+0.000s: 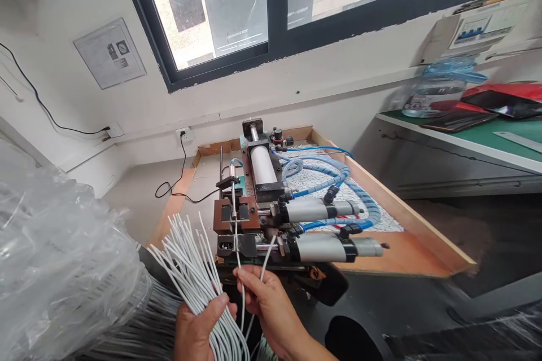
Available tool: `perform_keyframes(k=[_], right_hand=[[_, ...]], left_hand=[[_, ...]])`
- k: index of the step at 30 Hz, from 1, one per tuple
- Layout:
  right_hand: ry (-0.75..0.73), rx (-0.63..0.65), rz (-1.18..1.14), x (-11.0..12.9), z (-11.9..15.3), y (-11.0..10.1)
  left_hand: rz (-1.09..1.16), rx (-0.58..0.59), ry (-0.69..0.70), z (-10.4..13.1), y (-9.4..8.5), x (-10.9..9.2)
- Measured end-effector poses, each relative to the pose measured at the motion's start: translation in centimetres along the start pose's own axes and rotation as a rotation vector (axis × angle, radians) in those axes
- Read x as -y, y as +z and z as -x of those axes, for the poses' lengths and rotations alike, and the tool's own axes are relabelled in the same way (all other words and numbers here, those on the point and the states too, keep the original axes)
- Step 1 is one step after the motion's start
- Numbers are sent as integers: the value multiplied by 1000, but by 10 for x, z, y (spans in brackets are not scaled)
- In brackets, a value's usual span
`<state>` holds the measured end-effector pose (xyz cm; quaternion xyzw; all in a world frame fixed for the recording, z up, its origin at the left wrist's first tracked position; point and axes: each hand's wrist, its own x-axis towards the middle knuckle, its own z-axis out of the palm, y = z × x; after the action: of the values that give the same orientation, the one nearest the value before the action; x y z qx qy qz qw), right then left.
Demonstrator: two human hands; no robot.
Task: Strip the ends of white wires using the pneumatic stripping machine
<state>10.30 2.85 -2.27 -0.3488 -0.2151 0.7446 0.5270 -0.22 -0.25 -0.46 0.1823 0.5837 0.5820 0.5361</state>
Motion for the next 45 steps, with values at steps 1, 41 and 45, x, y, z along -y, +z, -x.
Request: perform_keyframes(k=[1, 41, 45], right_hand=[[20, 35, -19, 1, 0, 2], [-116, -107, 61, -7, 4, -1], [-20, -133, -59, -4, -1, 2]], left_hand=[[-7, 0, 10, 0, 0, 1], [40, 36, -68, 0, -4, 0], [44, 25, -95, 0, -3, 0]])
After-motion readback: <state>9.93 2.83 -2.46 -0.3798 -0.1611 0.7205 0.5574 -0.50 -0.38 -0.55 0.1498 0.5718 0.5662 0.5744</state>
